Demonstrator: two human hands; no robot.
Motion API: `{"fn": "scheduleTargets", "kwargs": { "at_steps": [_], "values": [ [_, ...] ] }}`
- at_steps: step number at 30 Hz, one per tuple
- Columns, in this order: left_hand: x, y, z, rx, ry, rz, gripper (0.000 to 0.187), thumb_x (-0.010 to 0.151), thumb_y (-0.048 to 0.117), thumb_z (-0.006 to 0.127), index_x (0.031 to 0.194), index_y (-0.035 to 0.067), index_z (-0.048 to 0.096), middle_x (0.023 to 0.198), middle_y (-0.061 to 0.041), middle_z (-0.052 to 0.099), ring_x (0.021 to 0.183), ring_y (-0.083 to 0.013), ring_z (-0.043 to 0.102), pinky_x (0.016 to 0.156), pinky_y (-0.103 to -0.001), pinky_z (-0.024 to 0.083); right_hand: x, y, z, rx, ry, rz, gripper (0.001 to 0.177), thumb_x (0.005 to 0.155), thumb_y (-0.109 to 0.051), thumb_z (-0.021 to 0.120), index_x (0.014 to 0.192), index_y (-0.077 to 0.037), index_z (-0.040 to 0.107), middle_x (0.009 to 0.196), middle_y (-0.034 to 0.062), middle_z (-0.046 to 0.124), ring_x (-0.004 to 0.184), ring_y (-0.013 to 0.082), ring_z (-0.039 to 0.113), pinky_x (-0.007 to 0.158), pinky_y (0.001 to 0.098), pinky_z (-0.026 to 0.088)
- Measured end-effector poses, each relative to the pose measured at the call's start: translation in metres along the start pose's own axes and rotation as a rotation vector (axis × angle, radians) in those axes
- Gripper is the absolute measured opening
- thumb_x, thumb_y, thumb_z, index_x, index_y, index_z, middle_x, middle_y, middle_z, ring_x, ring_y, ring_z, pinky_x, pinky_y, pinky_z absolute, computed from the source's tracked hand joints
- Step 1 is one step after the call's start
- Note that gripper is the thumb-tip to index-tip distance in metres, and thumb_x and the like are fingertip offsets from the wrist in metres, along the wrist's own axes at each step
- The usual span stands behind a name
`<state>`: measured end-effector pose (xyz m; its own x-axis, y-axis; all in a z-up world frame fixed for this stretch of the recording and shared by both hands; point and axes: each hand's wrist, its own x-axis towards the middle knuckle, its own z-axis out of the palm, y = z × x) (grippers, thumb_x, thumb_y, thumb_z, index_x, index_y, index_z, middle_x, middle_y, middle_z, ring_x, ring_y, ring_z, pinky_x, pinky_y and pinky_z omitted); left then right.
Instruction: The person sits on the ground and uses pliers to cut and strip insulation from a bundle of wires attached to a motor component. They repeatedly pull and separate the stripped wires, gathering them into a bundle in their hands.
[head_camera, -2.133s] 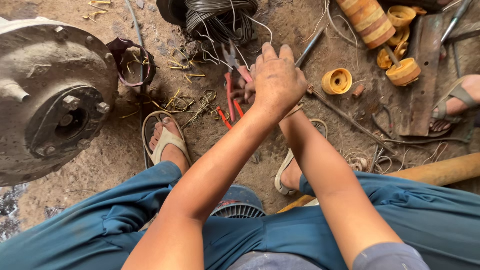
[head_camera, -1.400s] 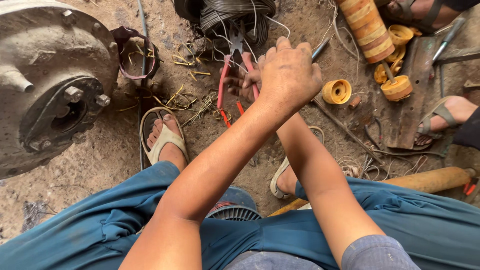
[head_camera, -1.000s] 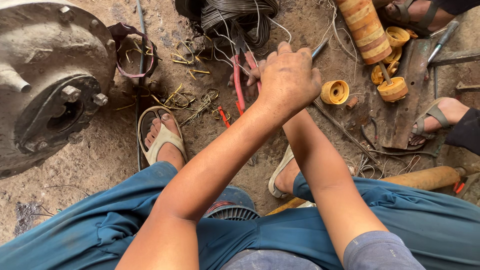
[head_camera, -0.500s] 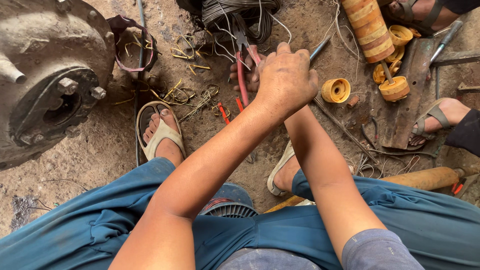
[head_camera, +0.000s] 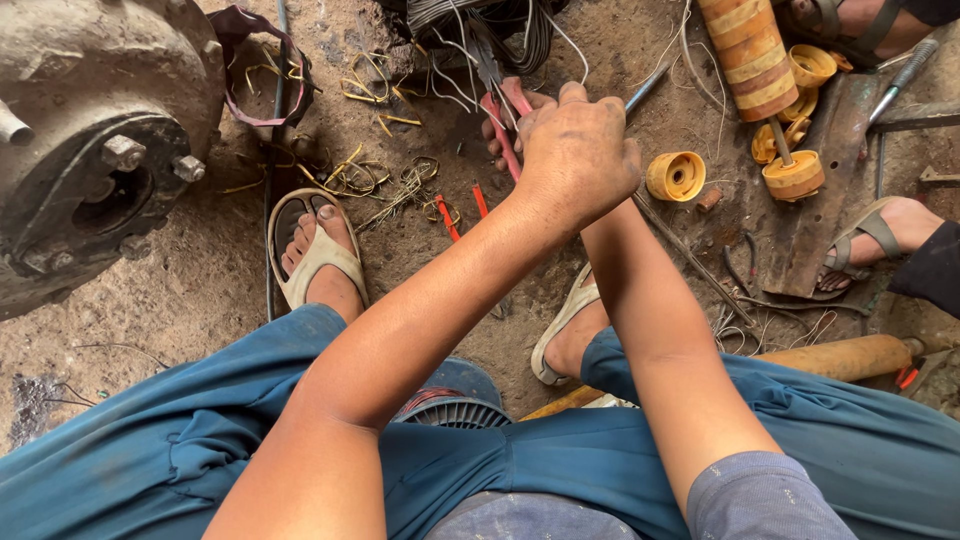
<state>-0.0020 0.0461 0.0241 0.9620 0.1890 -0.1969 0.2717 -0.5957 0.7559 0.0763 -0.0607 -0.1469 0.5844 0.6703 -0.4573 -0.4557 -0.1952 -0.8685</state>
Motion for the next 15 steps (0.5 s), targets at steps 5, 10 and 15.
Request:
{"fn": "scheduleTargets", "kwargs": {
  "at_steps": [5, 10, 15],
  "values": [
    [0.002, -0.003, 0.013, 0.041, 0.000, 0.011, 0.027, 0.080, 0.025, 0.067, 0.091, 0.001, 0.071, 0.096, -0.024, 0.061, 0.081, -0.0326, 0.067, 0.072, -0.054, 0.051, -0.005, -0.001, -0.004, -0.029, 0.002, -0.004, 0.037, 0.101, -0.021, 0.058, 0.130, 0.001, 0.057, 0.127, 0.0149, 0.060, 0.112, 0.0204, 0.064, 0.100, 0.0340, 0.055],
    [0.003, -0.003, 0.013, -0.028, 0.026, 0.037, 0.028, 0.081, 0.025, 0.066, 0.093, -0.001, 0.071, 0.096, -0.026, 0.063, 0.091, -0.0346, 0.067, 0.081, -0.051, 0.054, -0.002, -0.008, -0.010, -0.058, -0.006, -0.019, 0.038, 0.102, -0.024, 0.058, 0.131, 0.001, 0.057, 0.128, 0.0140, 0.060, 0.113, 0.0192, 0.064, 0.101, 0.0333, 0.055],
    [0.000, -0.008, 0.011, -0.049, 0.010, 0.009, 0.029, 0.079, 0.023, 0.066, 0.094, -0.001, 0.070, 0.100, -0.027, 0.063, 0.092, -0.0370, 0.068, 0.081, -0.053, 0.052, 0.002, 0.003, -0.016, -0.105, -0.030, -0.013, 0.039, 0.103, -0.026, 0.057, 0.132, 0.000, 0.057, 0.129, 0.0131, 0.060, 0.114, 0.0179, 0.064, 0.102, 0.0326, 0.056]
  ]
}}
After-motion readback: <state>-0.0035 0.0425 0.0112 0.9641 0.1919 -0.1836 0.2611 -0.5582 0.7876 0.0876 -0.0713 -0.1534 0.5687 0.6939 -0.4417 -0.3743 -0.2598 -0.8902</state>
